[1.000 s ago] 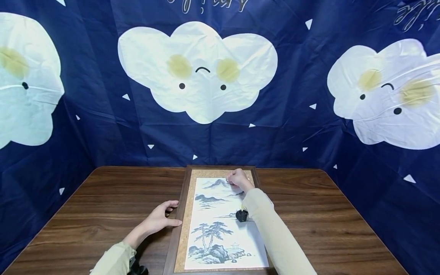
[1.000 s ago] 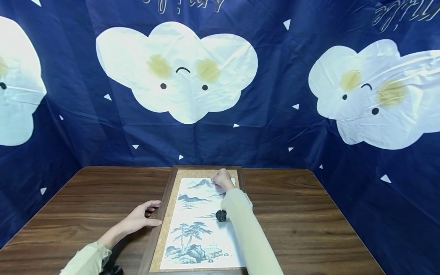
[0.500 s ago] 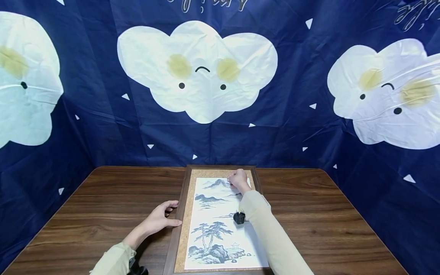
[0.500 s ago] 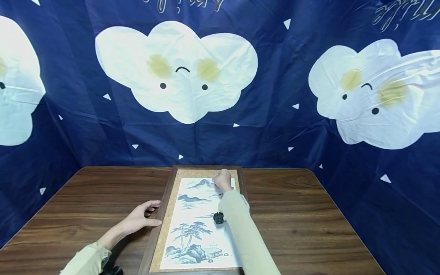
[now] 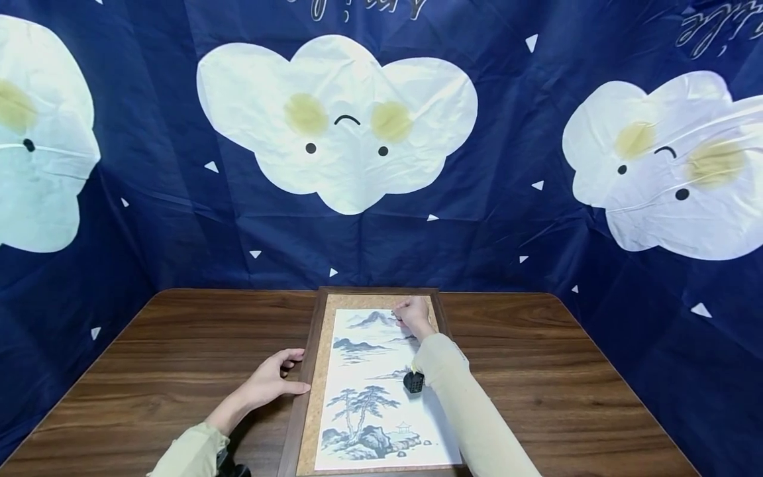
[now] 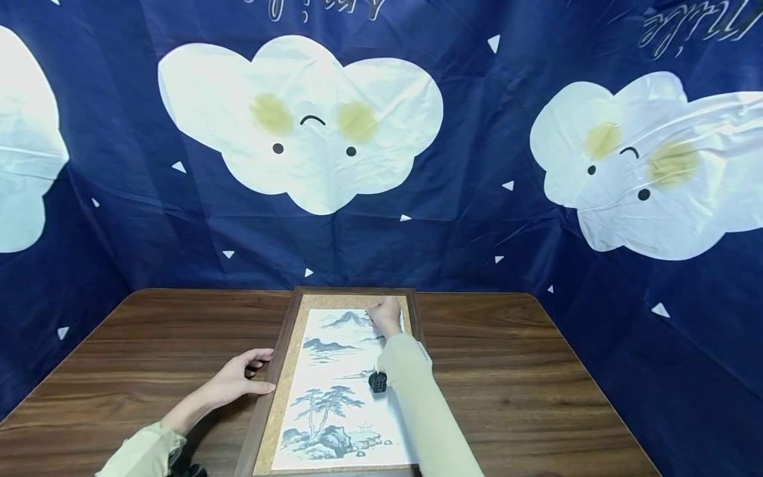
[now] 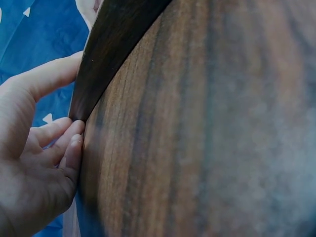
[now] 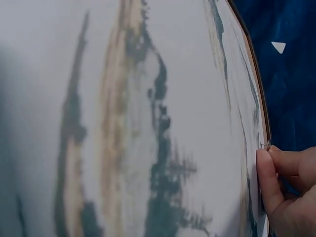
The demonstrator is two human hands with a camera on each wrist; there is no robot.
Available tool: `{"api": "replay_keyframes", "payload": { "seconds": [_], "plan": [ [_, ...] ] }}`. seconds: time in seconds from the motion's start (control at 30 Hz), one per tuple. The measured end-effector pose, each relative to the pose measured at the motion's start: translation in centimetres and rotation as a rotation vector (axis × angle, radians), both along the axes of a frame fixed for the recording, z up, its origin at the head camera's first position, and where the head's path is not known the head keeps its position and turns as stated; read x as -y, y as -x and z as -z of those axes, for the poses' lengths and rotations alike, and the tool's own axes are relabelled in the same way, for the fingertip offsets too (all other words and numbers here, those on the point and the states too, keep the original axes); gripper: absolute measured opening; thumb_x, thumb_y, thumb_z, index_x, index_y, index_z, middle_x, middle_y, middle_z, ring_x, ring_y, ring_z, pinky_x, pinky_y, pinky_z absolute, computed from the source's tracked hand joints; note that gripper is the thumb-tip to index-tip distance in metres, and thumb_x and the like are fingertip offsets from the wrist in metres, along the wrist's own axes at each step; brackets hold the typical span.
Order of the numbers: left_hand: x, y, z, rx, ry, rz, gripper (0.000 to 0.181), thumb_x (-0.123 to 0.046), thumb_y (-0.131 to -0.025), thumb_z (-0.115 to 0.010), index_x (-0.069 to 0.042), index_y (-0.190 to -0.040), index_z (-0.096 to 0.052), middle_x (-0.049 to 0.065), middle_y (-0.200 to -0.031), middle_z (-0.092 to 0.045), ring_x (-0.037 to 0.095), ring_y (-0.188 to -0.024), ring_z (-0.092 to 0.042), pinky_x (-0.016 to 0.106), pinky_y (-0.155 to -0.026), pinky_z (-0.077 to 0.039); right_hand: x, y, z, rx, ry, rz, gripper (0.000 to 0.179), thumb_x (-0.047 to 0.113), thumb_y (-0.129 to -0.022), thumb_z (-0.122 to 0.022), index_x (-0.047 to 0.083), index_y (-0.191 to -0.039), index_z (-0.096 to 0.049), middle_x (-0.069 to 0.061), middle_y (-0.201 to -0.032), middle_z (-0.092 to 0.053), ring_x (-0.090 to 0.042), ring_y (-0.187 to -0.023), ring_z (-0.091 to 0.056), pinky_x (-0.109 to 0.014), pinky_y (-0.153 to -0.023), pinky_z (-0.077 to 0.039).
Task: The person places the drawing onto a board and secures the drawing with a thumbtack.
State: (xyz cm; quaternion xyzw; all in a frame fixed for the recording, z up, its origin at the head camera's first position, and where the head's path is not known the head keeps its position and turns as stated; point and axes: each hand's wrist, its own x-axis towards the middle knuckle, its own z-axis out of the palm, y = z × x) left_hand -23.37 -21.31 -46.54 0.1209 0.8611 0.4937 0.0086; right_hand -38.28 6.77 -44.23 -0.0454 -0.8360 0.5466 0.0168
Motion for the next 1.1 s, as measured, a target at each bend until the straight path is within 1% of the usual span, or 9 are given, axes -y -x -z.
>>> {"api": "replay_keyframes", "payload": {
  "seconds": [0.23, 0.4, 0.57, 0.8, 0.97, 1.1],
  "plan": [
    [0.02, -0.06, 0.09, 0.014, -0.004, -0.007, 0.068, -0.012, -0.067, -0.079, 0.009, -0.123, -0.046, 0.02, -0.118, -0.052, 0.028, -0.102, -0.046, 0.036, -0.081, -0.041, 0.17, -0.08, -0.05, 0.027, 0.001, 0.007, 0.006, -0.006, -0.078, -0.062, -0.007, -0.078, -0.067, -0.011, -0.075, -0.064, -0.008, -0.049, -0.051, -0.02, -0.046, -0.048],
    [0.05, -0.05, 0.13, 0.009, -0.002, -0.009, 0.068, -0.012, -0.067, -0.079, 0.009, -0.123, -0.046, 0.02, -0.118, -0.053, 0.028, -0.101, -0.046, 0.036, -0.08, -0.041, 0.31, -0.02, 0.07, 0.019, -0.022, 0.01, 0.005, -0.002, -0.079, -0.065, -0.006, -0.079, -0.068, -0.011, -0.074, -0.065, -0.008, -0.05, -0.052, -0.02, -0.046, -0.048],
    [0.06, -0.13, 0.11, 0.017, -0.01, -0.005, 0.069, -0.012, -0.067, -0.079, 0.01, -0.123, -0.046, 0.02, -0.118, -0.052, 0.029, -0.102, -0.045, 0.036, -0.081, -0.041, 0.38, -0.11, 0.17, 0.013, -0.018, 0.016, 0.005, 0.0, -0.078, -0.067, -0.005, -0.077, -0.068, -0.011, -0.075, -0.065, -0.009, -0.049, -0.053, -0.02, -0.045, -0.048],
    [0.1, -0.18, 0.11, 0.022, -0.023, -0.007, 0.069, -0.012, -0.067, -0.079, 0.01, -0.123, -0.046, 0.02, -0.118, -0.052, 0.029, -0.102, -0.045, 0.037, -0.081, -0.04, 0.54, -0.27, 0.13, 0.001, -0.019, 0.007, 0.005, -0.004, -0.077, -0.065, -0.003, -0.073, -0.067, -0.012, -0.076, -0.067, -0.007, -0.046, -0.053, -0.02, -0.045, -0.048],
    [0.04, -0.15, 0.12, 0.023, -0.022, -0.01, 0.069, -0.012, -0.067, -0.079, 0.009, -0.123, -0.046, 0.02, -0.119, -0.052, 0.029, -0.102, -0.044, 0.037, -0.082, -0.04, 0.57, -0.18, 0.04, 0.018, -0.022, 0.031, 0.005, -0.003, -0.077, -0.064, -0.003, -0.074, -0.067, -0.01, -0.075, -0.067, -0.008, -0.046, -0.054, -0.02, -0.045, -0.048],
    [-0.02, -0.06, 0.07, 0.009, -0.016, -0.014, 0.069, -0.013, -0.066, -0.079, 0.01, -0.123, -0.046, 0.02, -0.118, -0.052, 0.029, -0.103, -0.045, 0.036, -0.082, -0.04, 0.6, -0.09, -0.1, 0.02, -0.041, 0.048, 0.006, -0.004, -0.076, -0.063, -0.002, -0.075, -0.069, -0.009, -0.076, -0.067, -0.009, -0.048, -0.054, -0.02, -0.044, -0.047]
  ]
}}
